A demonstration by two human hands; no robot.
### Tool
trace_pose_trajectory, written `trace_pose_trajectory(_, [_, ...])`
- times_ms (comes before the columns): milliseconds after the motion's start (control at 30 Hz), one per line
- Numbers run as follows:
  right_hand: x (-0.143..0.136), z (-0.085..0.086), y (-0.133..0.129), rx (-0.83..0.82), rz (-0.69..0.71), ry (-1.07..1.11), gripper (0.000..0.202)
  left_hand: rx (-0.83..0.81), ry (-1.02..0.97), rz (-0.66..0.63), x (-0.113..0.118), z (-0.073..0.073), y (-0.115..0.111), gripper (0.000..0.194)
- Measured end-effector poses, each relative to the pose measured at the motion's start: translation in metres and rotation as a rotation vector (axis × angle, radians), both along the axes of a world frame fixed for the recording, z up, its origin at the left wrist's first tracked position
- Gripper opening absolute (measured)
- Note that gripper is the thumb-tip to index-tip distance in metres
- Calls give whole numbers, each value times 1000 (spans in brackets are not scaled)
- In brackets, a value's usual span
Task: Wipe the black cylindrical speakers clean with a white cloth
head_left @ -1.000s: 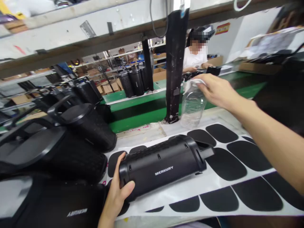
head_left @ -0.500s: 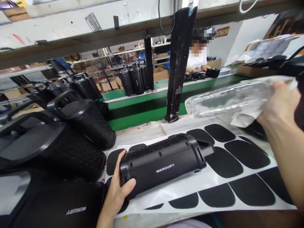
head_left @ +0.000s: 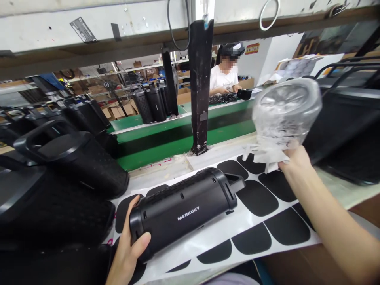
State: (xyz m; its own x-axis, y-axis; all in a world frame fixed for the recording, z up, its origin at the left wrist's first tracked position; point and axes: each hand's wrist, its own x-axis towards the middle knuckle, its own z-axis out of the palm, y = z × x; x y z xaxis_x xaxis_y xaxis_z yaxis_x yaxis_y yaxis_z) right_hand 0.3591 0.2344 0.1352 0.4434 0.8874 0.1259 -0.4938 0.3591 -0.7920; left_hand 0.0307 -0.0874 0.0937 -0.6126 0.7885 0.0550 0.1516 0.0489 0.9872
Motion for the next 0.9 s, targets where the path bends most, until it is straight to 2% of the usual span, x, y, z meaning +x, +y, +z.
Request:
trace_pose_trajectory(100, [-2, 36, 7, 19, -153, -136, 16, -3, 6, 12, 1, -1, 1, 90])
trace_pose_trajectory(167, [-8, 61, 5, 123, -275, -247, 13, -6, 7, 16, 2, -1, 2, 90])
trace_pose_trajectory(200, [-13, 71, 3, 207, -325, -373, 9, -7, 4, 18, 2, -1, 2, 90])
trace_pose_trajectory(267, [-27, 85, 0, 406, -380, -797, 17, -11, -5, 23, 3, -1, 2, 90])
trace_pose_trajectory(333, [-45, 90, 1, 574, -329, -1259, 24, -14, -15, 28, 3, -1, 2, 91])
trace_pose_trajectory(367, [-53, 91, 5, 621, -275, -1413, 25, -15, -18, 30, 3, -1, 2, 91])
trace_pose_trajectory(433, [-67, 92, 11, 638, -162, -1558, 24, -20, -15, 31, 2, -1, 2, 91])
trace_pose_trajectory(467, [-71, 93, 12, 624, -149, -1599, 26, -22, -13, 27, 1, -2, 2, 91])
trace_pose_trajectory(500, [-72, 94, 10, 603, -181, -1634, 29, -23, -13, 21, 1, -2, 2, 91])
trace_pose_trajectory(567, [-73, 95, -10, 566, -354, -1623, 38, -25, -9, 13, -1, -3, 1, 90])
trace_pose_trajectory(633, [-77, 88, -48, 596, -549, -1510, 45, -20, -3, 11, -1, -4, 1, 88])
trace_pose_trajectory(667, [-81, 79, -71, 658, -588, -1469, 45, -16, -4, 11, -1, -3, 0, 87])
trace_pose_trajectory(700, [-87, 68, -95, 757, -546, -1501, 43, -14, -7, 11, -2, -3, 0, 85])
trace_pose_trajectory(767, [-100, 38, -139, 961, -259, -1711, 42, -8, -1, 15, -2, -2, -1, 80])
trace_pose_trajectory(833, [-107, 6, -172, 933, -181, -1792, 40, -9, 5, 15, -4, -1, -2, 75])
trace_pose_trajectory(900, [-101, -22, -194, 877, -162, -1827, 42, -21, -22, 16, -7, 1, -2, 74])
